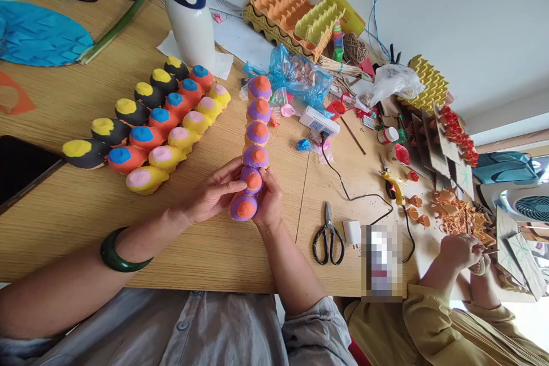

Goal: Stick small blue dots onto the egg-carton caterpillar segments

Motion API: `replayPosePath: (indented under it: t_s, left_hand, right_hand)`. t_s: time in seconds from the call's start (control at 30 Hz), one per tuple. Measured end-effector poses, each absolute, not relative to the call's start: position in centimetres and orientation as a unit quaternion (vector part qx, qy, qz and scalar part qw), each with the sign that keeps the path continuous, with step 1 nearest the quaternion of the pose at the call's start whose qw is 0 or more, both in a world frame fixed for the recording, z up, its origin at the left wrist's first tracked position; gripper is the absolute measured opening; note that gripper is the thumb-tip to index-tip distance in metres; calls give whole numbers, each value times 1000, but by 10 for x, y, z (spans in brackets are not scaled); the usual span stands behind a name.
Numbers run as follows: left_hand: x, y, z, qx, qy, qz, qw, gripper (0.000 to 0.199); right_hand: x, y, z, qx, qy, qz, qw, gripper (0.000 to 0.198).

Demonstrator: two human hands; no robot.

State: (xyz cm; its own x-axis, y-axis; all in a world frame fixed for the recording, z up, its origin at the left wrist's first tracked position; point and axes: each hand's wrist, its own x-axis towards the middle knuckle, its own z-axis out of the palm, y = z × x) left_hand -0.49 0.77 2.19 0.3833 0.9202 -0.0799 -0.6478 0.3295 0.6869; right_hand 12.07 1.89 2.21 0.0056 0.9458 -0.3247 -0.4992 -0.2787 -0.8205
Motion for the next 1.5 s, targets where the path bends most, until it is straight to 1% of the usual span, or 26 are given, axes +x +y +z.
replayPosePath:
  t_s: [0.1,0.27,0.43,0.7,0.9,1.07,1.27,1.43,1.5]
  left_hand:
    - [-6,8,23,296,227,508,776,44]
    - [-7,9,21,332,268,513,745,42]
    - [-6,9,15,337,256,518,744,42]
    - [-4,10,15,338,246,522,743,48]
    - [-6,11,16,338,258,514,745,52]
    - [-5,12,13,342,263,516,740,45]
    - [-3,10,11,355,266,522,729,34]
    - [-6,9,16,347,241,511,748,43]
    - [-6,10,16,338,232,508,758,43]
  right_hand:
    - [119,16,26,-440,-268,654,554,17]
    - [115,12,30,-448,-293,633,560,17]
    - [116,11,29,-464,-313,614,556,15]
    - [117,14,29,-463,-276,632,557,11]
    - [118,13,32,-411,-240,666,574,11]
    - [118,15,33,-414,-210,679,569,4]
    - [119,16,33,-429,-194,670,574,9]
    - [121,19,29,-425,-175,686,564,12]
    - [121,20,25,-421,-169,699,553,12]
